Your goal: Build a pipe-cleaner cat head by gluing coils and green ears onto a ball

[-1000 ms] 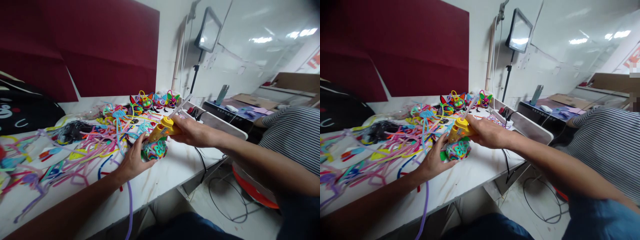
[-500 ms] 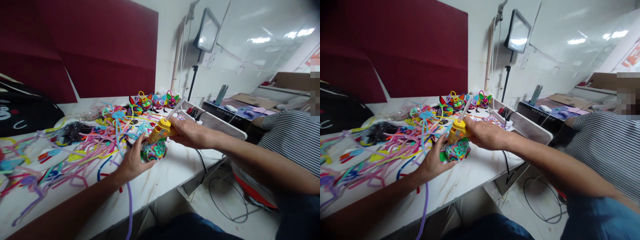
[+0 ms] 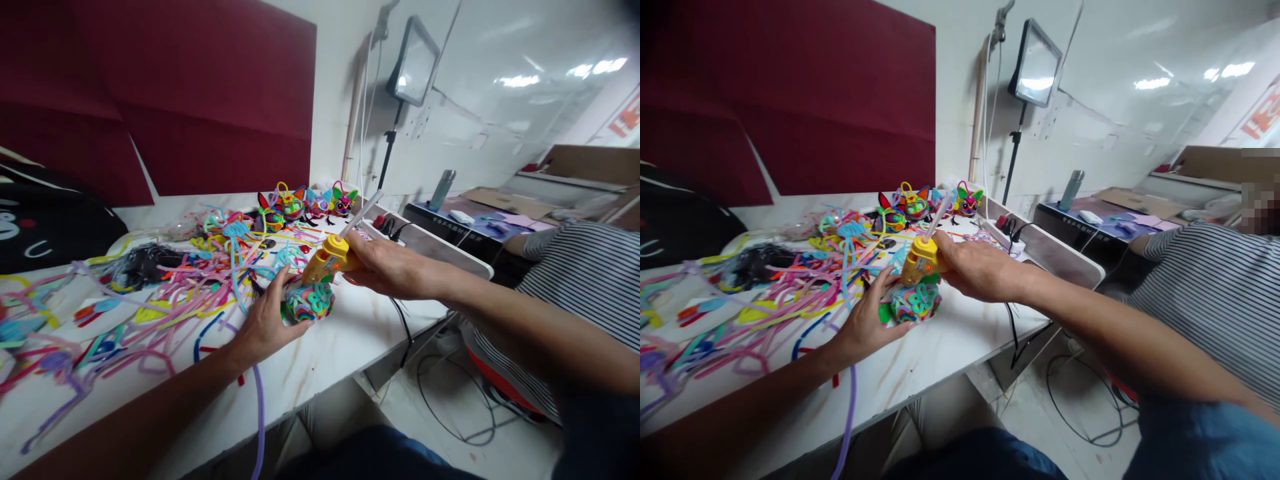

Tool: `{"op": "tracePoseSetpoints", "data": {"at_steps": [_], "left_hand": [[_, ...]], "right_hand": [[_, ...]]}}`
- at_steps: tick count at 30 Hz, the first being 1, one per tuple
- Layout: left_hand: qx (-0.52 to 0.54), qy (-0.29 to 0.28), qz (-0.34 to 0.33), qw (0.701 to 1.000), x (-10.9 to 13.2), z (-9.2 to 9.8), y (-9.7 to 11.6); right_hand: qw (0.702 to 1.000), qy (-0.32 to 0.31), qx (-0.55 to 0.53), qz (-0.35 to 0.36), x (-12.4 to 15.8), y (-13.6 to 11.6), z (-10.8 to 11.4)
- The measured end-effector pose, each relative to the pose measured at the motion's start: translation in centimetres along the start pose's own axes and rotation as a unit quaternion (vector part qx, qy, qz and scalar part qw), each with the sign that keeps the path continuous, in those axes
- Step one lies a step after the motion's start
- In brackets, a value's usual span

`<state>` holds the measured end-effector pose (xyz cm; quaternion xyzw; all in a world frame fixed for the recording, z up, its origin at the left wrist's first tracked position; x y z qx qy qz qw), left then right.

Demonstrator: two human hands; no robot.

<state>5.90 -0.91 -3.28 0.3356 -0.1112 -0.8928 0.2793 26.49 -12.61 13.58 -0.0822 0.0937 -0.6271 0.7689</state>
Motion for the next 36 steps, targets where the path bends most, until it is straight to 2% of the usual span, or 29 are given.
{"op": "tracePoseSetpoints", "data": {"at_steps": [7,16,28,36], "left_hand": [[0.018,-0.008,0.002,1.0,0.0,-0.1,-0.2],[0.019,-0.005,-0.007,1.0,0.0,-0.2,-0.2],[0.008,-0.003,-0.006,1.0,-0.1,0.0,0.2],[-0.004,0.004,-0.004,1.0,-0.2,0.3,0.5]], "right_hand": [[0.999,0.031,-0.027,-0.002,0.3,0.8,0.0],[0.999,0.035,-0.033,-0.009,0.5,1.0,0.0],[1.0,0.003,0.022,0.004,0.0,-0.5,0.2],[0.999,-0.014,0.009,0.029,-0.9,-1.2,-0.3]]}}
Point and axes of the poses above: each hand's wrist, its own x-axis away from the middle knuckle, its own z-axis out of the back of the hand, y = z × x, the point moved 1 cm from there along -x, towards the middle knuckle, and after that the axes turned 14 degrees about -x, right-handed, at the moved point
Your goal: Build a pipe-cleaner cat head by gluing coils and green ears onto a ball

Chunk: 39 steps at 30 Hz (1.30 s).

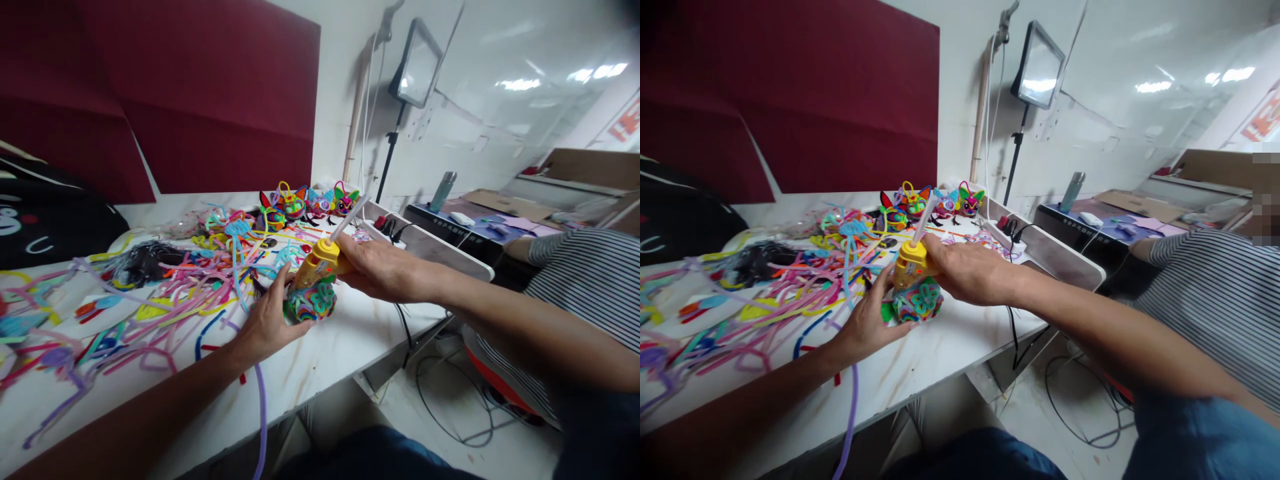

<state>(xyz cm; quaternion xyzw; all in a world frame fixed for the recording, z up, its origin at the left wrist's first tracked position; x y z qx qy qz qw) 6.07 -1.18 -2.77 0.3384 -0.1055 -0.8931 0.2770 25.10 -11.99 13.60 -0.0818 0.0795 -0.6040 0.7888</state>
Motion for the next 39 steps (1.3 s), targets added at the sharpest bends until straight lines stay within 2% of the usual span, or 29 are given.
{"op": "tracePoseSetpoints", "data": {"at_steps": [17,28,39], "left_hand": [[0.008,0.008,-0.014,1.0,0.0,-0.4,-0.2],[0.022,0.0,-0.006,1.0,0.0,-0.4,-0.3],[0.024,-0.008,0.002,1.0,-0.1,-0.4,-0.5]], "right_hand": [[0.999,0.004,0.018,-0.033,0.6,0.3,0.2],[0.999,0.023,-0.027,-0.019,1.3,1.4,0.3],[0.998,0.035,-0.024,-0.038,1.6,1.4,0.6]]}}
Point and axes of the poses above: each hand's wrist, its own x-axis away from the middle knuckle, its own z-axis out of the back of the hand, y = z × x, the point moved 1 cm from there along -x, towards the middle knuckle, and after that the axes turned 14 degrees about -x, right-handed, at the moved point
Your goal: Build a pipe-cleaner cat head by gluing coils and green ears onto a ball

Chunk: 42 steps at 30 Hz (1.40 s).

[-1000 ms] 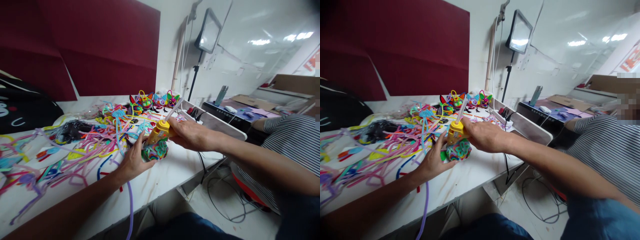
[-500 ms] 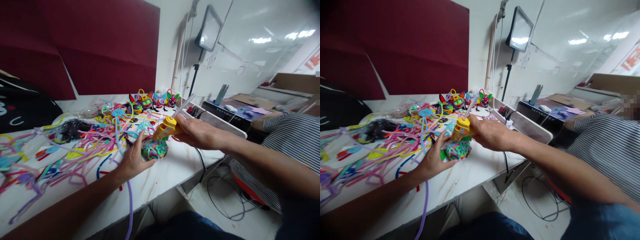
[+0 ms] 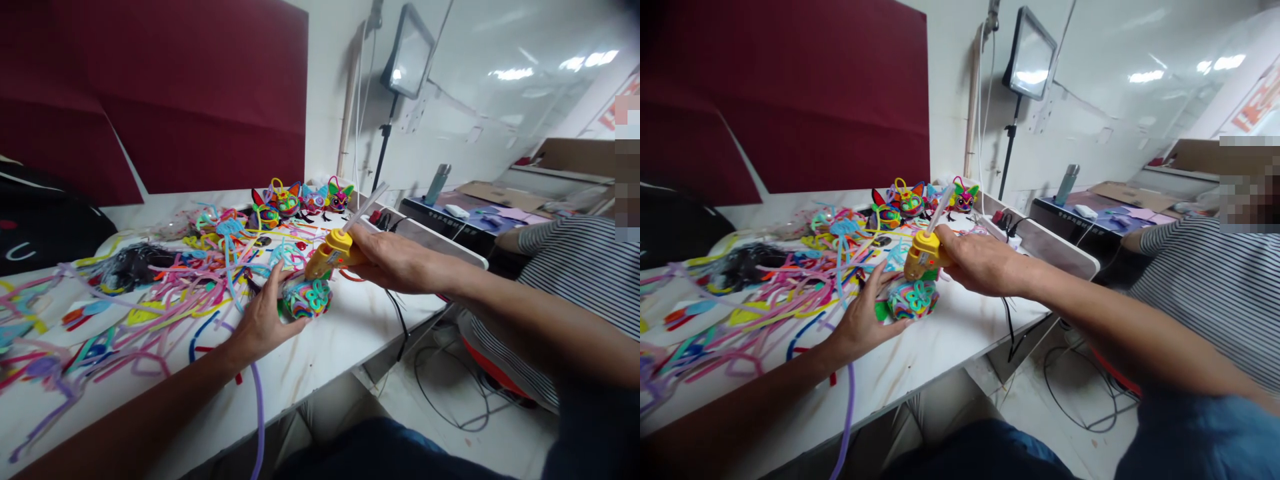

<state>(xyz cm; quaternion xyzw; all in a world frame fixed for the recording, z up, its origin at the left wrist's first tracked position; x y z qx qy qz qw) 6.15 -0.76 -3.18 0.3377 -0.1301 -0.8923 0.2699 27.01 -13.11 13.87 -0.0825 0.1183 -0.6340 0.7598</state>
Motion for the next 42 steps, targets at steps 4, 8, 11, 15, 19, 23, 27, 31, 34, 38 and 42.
{"op": "tracePoseSetpoints", "data": {"at_steps": [4,8,11,15,19,23,27,31,34,38,42], "left_hand": [[0.002,-0.002,0.006,1.0,0.0,0.0,-0.1],[-0.006,0.001,0.004,1.0,0.0,0.0,-0.1],[-0.004,0.0,0.003,1.0,0.1,0.0,-0.2],[-0.001,-0.001,0.008,1.0,0.1,0.0,-0.1],[-0.001,0.0,0.014,1.0,0.1,0.0,0.0],[-0.007,-0.003,0.015,1.0,0.1,0.2,0.2],[-0.012,-0.004,0.013,1.0,0.0,0.3,0.4],[-0.016,0.006,0.003,1.0,-0.1,0.3,0.5],[-0.024,0.013,-0.001,1.0,-0.1,0.3,0.5],[-0.027,0.02,-0.005,0.999,0.0,0.3,0.5],[-0.026,0.014,-0.003,1.0,0.0,0.3,0.5]], "right_hand": [[1.0,0.0,-0.004,0.012,0.0,0.2,0.1],[1.0,-0.003,0.007,0.005,0.0,0.3,0.1],[1.0,-0.002,0.019,0.005,-0.1,0.2,0.2],[1.0,-0.004,0.021,0.008,-0.2,0.0,0.2],[1.0,-0.015,0.016,0.003,-0.5,-0.3,0.1],[1.0,-0.02,0.021,0.006,-0.8,-0.7,0.0],[0.999,-0.025,0.035,0.017,-1.1,-1.1,-0.1],[0.998,-0.031,0.051,0.026,-1.3,-1.6,-0.3],[0.997,-0.043,0.053,0.029,-1.5,-1.9,-0.5],[0.997,-0.054,0.055,0.032,-1.8,-2.2,-0.7],[0.996,-0.051,0.059,0.034,-1.9,-2.1,-0.8]]}}
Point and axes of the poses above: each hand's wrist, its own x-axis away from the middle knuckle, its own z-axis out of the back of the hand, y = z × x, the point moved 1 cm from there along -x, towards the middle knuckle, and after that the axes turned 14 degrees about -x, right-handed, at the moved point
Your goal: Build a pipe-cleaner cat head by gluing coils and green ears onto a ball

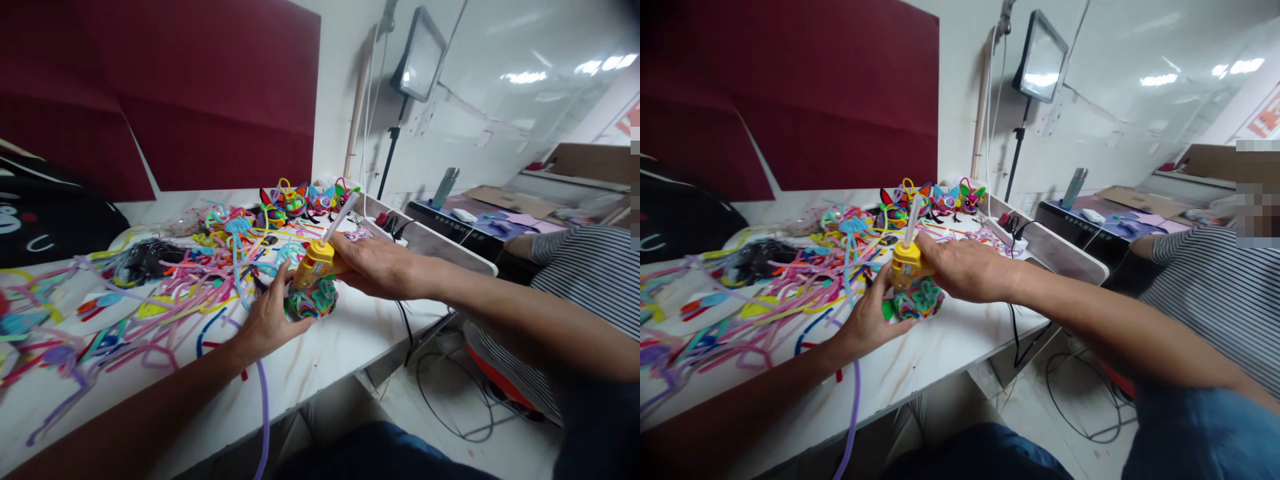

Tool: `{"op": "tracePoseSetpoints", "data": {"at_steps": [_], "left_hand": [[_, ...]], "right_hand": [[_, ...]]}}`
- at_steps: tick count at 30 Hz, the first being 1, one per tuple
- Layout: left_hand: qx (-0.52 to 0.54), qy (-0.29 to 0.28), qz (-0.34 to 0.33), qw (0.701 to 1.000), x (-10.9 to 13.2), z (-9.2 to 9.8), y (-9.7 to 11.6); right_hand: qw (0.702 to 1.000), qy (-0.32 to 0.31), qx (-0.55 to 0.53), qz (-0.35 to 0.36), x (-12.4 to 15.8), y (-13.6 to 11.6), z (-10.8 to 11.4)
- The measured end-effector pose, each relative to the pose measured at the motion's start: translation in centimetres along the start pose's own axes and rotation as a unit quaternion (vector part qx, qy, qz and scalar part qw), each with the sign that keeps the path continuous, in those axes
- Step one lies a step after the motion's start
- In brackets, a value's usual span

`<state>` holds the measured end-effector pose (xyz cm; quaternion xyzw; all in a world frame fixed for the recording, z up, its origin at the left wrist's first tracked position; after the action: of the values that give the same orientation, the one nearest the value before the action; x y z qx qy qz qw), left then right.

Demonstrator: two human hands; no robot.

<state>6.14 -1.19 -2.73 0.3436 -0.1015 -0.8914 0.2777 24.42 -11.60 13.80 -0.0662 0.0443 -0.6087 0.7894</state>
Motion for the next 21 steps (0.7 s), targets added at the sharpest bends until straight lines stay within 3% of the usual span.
{"op": "tracePoseSetpoints", "data": {"at_steps": [21], "left_hand": [[0.032,-0.015,0.009,0.999,0.0,-0.29,-0.29]], "right_hand": [[0.999,0.016,-0.022,-0.031,1.01,1.02,0.76]]}}
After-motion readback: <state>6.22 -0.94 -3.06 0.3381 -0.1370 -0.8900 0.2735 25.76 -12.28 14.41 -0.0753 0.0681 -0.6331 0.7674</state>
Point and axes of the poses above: each hand's wrist, its own x-axis away from the middle knuckle, its own z-axis out of the back of the hand, y = z × x, the point moved 1 cm from there along -x, towards the middle knuckle, and after that the axes turned 14 degrees about -x, right-handed, at the moved point
